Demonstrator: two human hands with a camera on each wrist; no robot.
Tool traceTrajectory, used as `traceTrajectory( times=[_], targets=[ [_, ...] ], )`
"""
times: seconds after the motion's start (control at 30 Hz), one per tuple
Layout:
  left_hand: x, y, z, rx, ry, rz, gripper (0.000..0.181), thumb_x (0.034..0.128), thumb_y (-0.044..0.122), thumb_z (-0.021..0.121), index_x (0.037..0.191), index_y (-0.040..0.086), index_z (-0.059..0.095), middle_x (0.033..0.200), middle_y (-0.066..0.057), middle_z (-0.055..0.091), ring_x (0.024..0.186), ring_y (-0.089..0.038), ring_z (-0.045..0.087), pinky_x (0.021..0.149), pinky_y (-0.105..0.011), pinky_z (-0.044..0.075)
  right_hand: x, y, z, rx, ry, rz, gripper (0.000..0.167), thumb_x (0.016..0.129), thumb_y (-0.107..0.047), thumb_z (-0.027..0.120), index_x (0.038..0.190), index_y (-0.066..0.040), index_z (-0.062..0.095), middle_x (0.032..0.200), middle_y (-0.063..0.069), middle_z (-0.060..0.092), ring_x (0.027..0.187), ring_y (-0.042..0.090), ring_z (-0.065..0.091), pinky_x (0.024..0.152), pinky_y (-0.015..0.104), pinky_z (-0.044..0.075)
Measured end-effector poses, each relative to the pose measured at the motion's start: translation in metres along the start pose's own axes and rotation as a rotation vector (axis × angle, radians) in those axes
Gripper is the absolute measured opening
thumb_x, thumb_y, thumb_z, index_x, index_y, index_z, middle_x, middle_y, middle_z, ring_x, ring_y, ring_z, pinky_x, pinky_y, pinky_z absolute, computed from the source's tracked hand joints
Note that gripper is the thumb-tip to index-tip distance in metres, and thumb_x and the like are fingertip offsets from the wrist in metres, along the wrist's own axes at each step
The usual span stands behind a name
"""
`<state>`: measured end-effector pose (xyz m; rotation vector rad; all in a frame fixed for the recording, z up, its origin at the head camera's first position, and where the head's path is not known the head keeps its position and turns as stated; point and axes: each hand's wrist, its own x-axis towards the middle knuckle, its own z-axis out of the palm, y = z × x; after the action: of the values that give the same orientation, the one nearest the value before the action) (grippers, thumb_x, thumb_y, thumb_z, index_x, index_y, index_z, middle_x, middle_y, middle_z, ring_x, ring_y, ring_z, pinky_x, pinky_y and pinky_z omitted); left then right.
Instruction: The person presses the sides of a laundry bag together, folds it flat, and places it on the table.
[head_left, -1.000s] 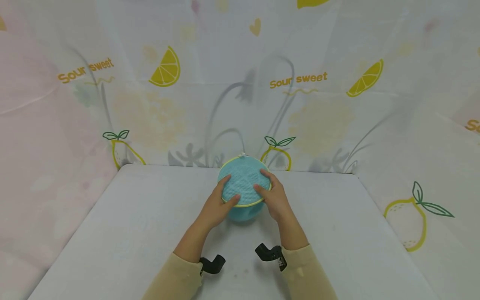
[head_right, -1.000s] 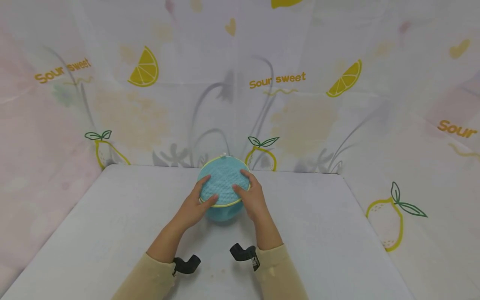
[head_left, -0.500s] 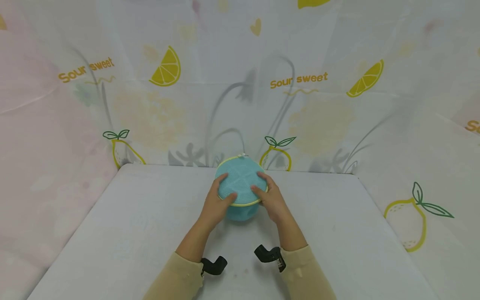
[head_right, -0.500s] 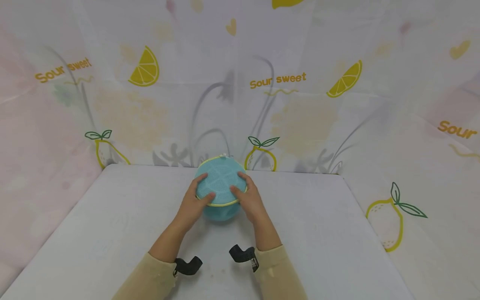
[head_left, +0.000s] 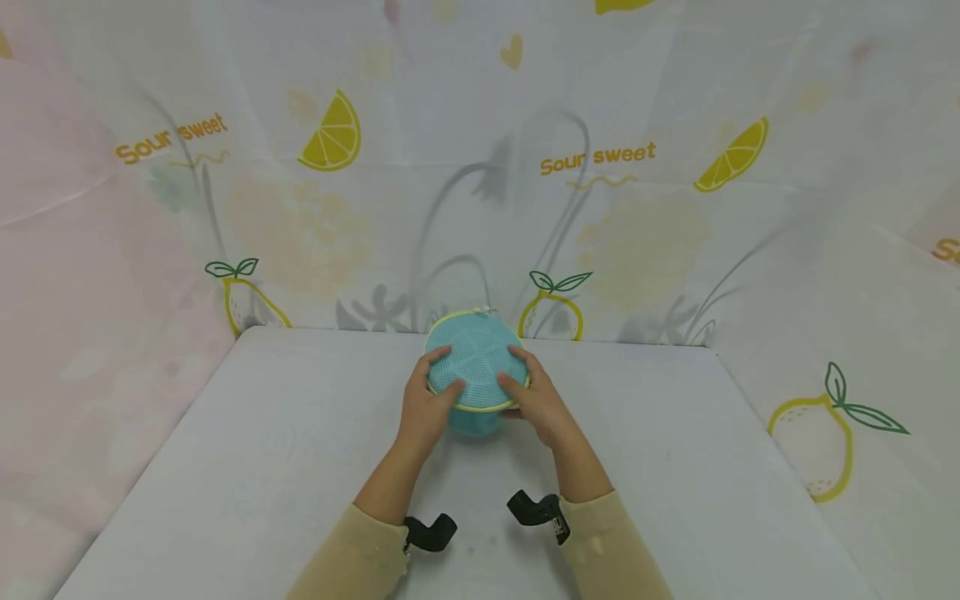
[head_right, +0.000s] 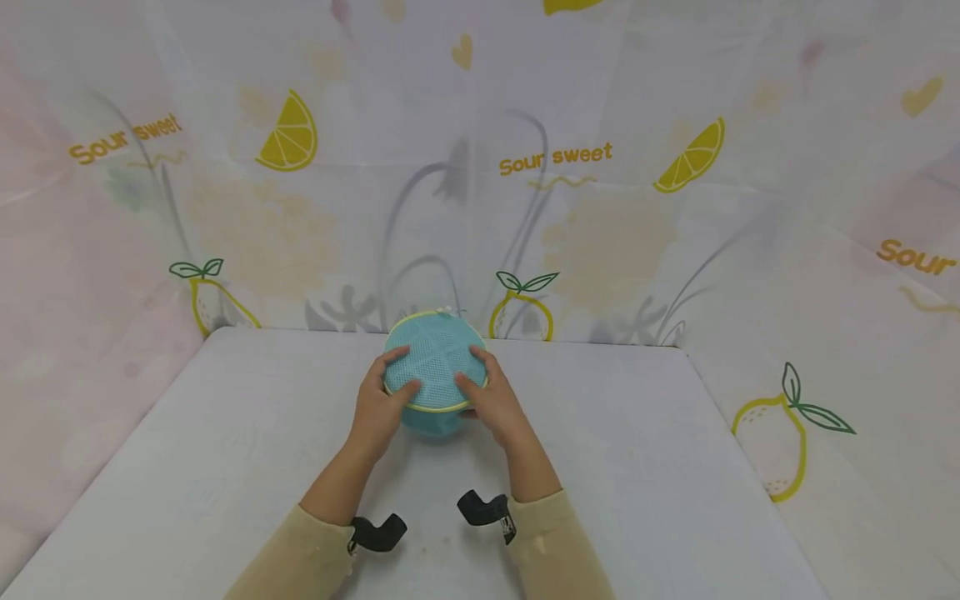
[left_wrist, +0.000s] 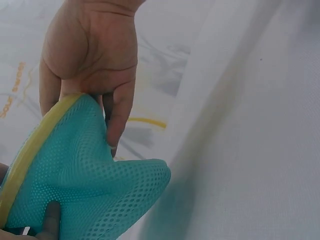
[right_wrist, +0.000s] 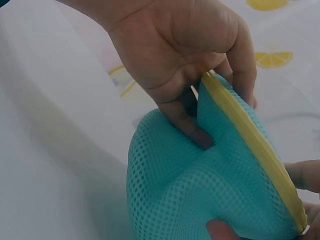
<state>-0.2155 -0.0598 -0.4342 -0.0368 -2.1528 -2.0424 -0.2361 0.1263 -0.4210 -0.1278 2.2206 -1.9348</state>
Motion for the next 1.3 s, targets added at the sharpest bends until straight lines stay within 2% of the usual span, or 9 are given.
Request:
traceTrajectory(
  times=[0.3,0.47,0.6,0.63,0.8,0.87,1.1,1.3],
  targets=[
    [-0.001,-0.004,0.002,-0.068,0.035,0.043,0.051,0.0929,0.002,0.068,0.14,0.014,0.054,0.153,-0.01,0.042,0.138,-0.029,0.044,0.111,-0.047,0.039,-0.001,-0.001,0.002,0.032,-0.015,-0.019,0.066,0.102,-0.019,0.06,0.158,-0.016,0.025,0.16,0.02,0.021,0.127,0.042,0.051,0.084,0.048,0.058],
    [-0.001,-0.005,0.004,-0.081,0.037,0.041,0.05,0.093,0.0,0.067,0.14,0.012,0.054,0.154,-0.012,0.041,0.138,-0.031,0.044,0.11,-0.048,0.04,0.0,-0.001,0.002,0.04,0.004,-0.005,0.065,0.102,-0.017,0.06,0.157,-0.017,0.027,0.16,0.019,0.022,0.13,0.04,0.048,0.088,0.045,0.057],
    [-0.001,-0.006,0.005,-0.078,0.025,0.023,0.05,0.0938,0.001,0.067,0.141,0.01,0.053,0.156,-0.013,0.039,0.141,-0.032,0.04,0.112,-0.049,0.037,0.001,-0.001,0.002,0.049,0.033,-0.003,0.062,0.102,-0.015,0.06,0.156,-0.017,0.03,0.16,0.019,0.023,0.133,0.04,0.046,0.093,0.047,0.054],
    [-0.003,0.0,0.005,-0.077,0.018,0.016,0.049,0.0941,0.0,0.066,0.141,0.008,0.052,0.156,-0.015,0.038,0.142,-0.033,0.038,0.113,-0.05,0.036,0.002,0.0,0.002,0.058,0.042,-0.004,0.061,0.102,-0.015,0.06,0.156,-0.017,0.031,0.16,0.018,0.023,0.134,0.04,0.045,0.095,0.048,0.053],
    [-0.003,-0.002,0.006,-0.063,-0.003,-0.007,0.052,0.094,0.001,0.066,0.143,0.008,0.049,0.157,-0.016,0.035,0.145,-0.033,0.033,0.116,-0.051,0.03,0.003,-0.001,0.001,0.087,0.092,-0.002,0.058,0.101,-0.013,0.059,0.154,-0.016,0.035,0.162,0.016,0.022,0.14,0.039,0.038,0.105,0.054,0.044],
    [-0.001,-0.008,0.007,-0.052,-0.002,-0.005,0.053,0.0936,0.001,0.067,0.143,0.01,0.049,0.158,-0.015,0.035,0.146,-0.032,0.032,0.117,-0.05,0.028,0.003,-0.002,0.001,0.093,0.11,-0.003,0.057,0.101,-0.012,0.059,0.153,-0.015,0.037,0.162,0.015,0.022,0.141,0.039,0.036,0.107,0.055,0.042],
    [-0.001,-0.008,0.007,-0.017,-0.003,-0.02,0.059,0.0927,0.002,0.068,0.146,0.011,0.044,0.159,-0.016,0.031,0.149,-0.033,0.024,0.12,-0.051,0.021,0.002,-0.004,0.001,0.091,0.159,0.002,0.053,0.1,-0.012,0.06,0.15,-0.016,0.043,0.162,0.014,0.025,0.144,0.036,0.032,0.109,0.058,0.037],
    [0.0,-0.011,0.007,-0.014,-0.02,-0.046,0.065,0.0926,0.005,0.068,0.15,0.015,0.04,0.162,-0.014,0.027,0.15,-0.032,0.022,0.12,-0.052,0.019,0.003,-0.004,0.001,0.067,0.182,-0.012,0.051,0.1,-0.012,0.061,0.148,-0.015,0.046,0.162,0.013,0.027,0.147,0.032,0.026,0.116,0.053,0.029]
  ],
)
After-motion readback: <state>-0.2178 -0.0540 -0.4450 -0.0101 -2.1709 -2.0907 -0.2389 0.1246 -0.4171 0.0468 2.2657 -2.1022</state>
